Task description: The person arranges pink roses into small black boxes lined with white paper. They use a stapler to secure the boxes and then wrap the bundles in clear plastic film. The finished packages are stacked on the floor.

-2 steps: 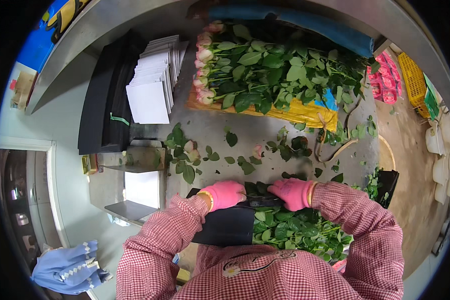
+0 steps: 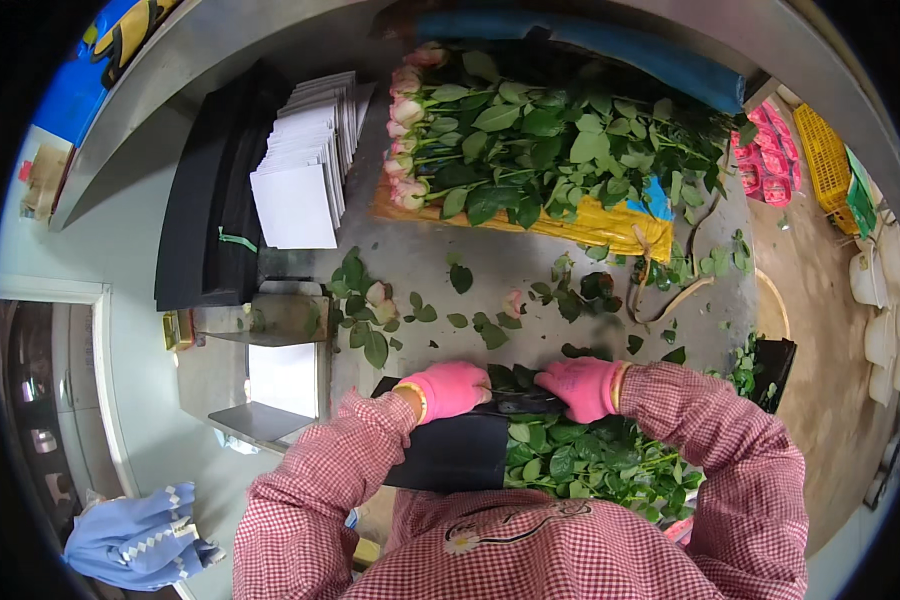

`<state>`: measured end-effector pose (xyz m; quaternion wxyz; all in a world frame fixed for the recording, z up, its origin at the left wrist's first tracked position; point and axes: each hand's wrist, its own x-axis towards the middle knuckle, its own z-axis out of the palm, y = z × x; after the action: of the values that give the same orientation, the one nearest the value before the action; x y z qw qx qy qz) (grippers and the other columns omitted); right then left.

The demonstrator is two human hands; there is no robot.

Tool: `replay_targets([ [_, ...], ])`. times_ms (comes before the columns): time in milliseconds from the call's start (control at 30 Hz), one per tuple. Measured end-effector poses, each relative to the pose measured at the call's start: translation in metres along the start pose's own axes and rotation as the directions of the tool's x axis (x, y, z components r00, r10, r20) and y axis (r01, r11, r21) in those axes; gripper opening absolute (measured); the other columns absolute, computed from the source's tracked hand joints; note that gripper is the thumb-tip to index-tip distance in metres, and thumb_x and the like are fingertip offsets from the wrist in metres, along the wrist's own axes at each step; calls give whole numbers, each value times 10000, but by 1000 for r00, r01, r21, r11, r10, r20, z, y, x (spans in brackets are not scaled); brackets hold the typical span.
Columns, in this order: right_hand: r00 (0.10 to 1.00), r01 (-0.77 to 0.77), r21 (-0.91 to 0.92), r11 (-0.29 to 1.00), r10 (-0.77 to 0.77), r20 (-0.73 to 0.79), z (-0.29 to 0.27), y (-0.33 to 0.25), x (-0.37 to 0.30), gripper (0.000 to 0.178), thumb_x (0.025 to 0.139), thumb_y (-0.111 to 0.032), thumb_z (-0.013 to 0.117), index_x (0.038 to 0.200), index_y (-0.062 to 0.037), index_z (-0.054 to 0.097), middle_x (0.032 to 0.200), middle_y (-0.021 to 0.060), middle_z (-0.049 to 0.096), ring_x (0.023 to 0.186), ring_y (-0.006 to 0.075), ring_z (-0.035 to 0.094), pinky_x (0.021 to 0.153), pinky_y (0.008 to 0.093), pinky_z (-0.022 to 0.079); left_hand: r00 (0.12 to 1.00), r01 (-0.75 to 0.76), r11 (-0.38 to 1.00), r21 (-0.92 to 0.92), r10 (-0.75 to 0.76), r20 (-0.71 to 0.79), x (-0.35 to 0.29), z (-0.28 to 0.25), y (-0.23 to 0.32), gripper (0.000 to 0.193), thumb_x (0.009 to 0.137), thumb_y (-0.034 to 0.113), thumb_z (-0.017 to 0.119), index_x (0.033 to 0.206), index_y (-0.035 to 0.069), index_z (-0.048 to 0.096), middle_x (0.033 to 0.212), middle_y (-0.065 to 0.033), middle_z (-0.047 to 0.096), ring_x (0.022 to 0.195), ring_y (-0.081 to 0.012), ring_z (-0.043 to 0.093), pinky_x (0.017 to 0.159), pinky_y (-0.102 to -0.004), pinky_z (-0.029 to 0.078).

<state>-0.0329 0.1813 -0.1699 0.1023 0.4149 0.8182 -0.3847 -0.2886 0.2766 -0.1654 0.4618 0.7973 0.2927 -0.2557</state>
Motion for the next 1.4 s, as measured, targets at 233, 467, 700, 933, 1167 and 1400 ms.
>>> replay_targets([
  [233, 976, -204, -127, 971, 191, -107, -5, -22, 9, 397, 740, -166, 660, 1108, -34, 592, 1066, 169, 646, 1018, 348, 638, 861, 448, 509, 799, -152, 946, 285, 287, -528, -29, 18, 2, 282, 800, 265, 649, 995, 62, 639, 1062, -104, 629, 1037, -290, 588, 962, -426, 423],
  [467, 892, -298, 637, 711, 445, -79, -32, -121, -70, 482, 756, -173, 675, 1197, -39, 531, 930, 165, 644, 817, 308, 650, 759, 420, 534, 761, -227, 710, 666, 557, -334, -103, 126, 7, 436, 689, 225, 718, 1082, 70, 613, 1046, -81, 595, 1059, -272, 569, 987, -450, 437],
  [700, 881, -438, 832, 340, 344, 324, 119, -184, -63, 465, 801, -302, 711, 1113, 28, 608, 818, 68, 669, 713, 140, 615, 647, 314, 507, 684, -332, 636, 697, 671, -286, -95, 151, -7, 151, 699, 166, 608, 811, 70, 639, 814, -54, 587, 830, -236, 604, 766, -374, 510],
  [933, 686, -469, 792, 391, 726, 48, 183, -232, -21, 647, 808, -451, 646, 1249, 12, 551, 1062, 261, 670, 1001, 387, 651, 911, 424, 504, 637, -367, 578, 729, 727, -255, -95, 154, -15, 77, 692, 163, 609, 732, 98, 616, 751, -43, 556, 786, -226, 589, 726, -362, 501],
  [1167, 702, -693, 434, 576, 675, 226, 140, -225, -36, 565, 789, -420, 617, 1216, -51, 595, 1081, 193, 687, 1008, 360, 655, 896, 436, 513, 773, -288, 671, 683, 584, -248, -102, 133, 1, 39, 688, 156, 636, 676, 121, 628, 752, -51, 589, 786, -244, 595, 682, -388, 502],
  [1400, 932, -85, 992, 98, 360, 44, 161, -222, -111, 477, 813, -75, 646, 1277, 2, 565, 1048, 101, 691, 900, 194, 650, 825, 349, 534, 665, -424, 802, 420, 590, -457, -99, 7, 45, 108, 737, 187, 652, 817, 127, 695, 859, -75, 636, 856, -292, 609, 788, -425, 491],
])
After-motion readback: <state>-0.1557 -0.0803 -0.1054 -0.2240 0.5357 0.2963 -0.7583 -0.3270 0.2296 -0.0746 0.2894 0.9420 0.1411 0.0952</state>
